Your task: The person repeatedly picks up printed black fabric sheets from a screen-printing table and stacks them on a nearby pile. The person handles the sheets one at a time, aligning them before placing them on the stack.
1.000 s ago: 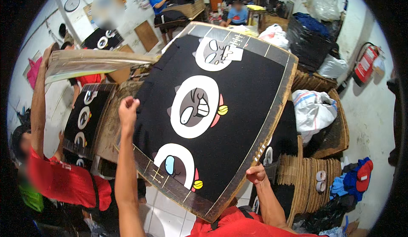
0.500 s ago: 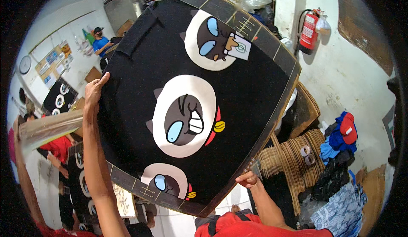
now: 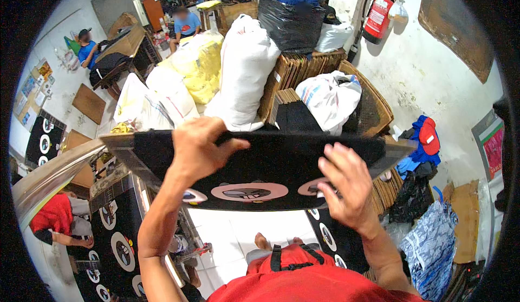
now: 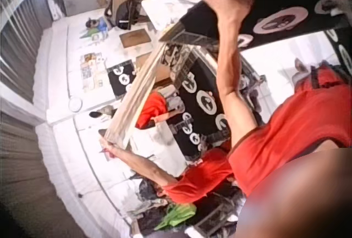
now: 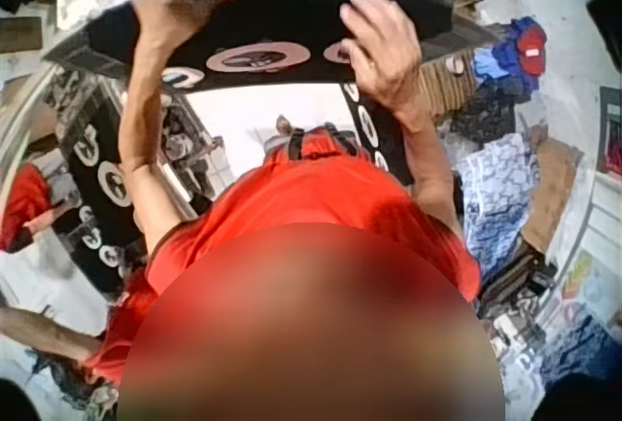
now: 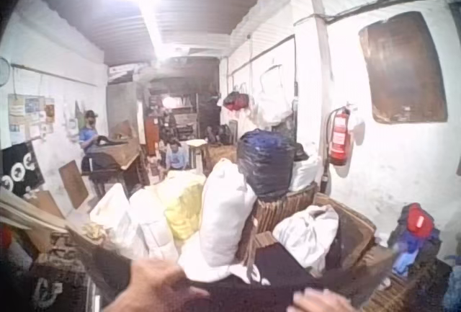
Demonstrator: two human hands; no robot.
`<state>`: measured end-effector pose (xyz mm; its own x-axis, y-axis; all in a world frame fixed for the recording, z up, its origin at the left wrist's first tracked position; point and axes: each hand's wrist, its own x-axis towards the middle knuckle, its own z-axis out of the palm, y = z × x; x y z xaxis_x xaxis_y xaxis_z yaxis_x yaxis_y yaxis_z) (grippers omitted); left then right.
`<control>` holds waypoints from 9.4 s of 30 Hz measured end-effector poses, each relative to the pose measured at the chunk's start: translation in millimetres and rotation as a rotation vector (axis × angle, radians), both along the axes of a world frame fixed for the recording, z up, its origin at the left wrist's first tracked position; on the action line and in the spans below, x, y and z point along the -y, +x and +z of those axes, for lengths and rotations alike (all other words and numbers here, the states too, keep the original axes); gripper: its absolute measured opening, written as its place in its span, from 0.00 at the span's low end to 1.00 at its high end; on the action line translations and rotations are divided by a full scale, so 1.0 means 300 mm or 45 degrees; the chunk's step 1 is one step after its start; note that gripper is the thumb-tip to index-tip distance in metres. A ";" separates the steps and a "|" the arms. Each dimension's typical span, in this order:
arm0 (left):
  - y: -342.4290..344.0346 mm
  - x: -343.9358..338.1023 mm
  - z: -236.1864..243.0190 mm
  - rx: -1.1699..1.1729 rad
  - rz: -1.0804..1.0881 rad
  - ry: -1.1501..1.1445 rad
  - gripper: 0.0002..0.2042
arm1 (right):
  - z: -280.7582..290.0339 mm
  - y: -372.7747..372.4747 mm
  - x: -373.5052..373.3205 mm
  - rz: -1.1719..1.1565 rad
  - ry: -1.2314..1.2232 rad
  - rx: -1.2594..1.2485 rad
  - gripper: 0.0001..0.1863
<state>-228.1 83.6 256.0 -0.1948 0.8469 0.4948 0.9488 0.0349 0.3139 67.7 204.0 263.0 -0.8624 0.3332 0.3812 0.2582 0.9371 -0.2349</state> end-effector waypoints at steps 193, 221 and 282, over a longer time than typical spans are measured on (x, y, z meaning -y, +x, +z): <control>0.703 1.281 -0.934 1.086 2.477 0.248 0.26 | -1.730 0.227 -0.520 1.190 -0.125 1.242 0.12; 0.450 1.231 -0.559 1.740 2.466 -0.001 0.15 | -1.680 0.299 -0.544 0.226 -0.986 1.385 0.16; 0.758 1.042 -1.485 2.166 2.009 -0.417 0.13 | -1.662 -0.151 -0.110 -0.421 -1.871 1.070 0.04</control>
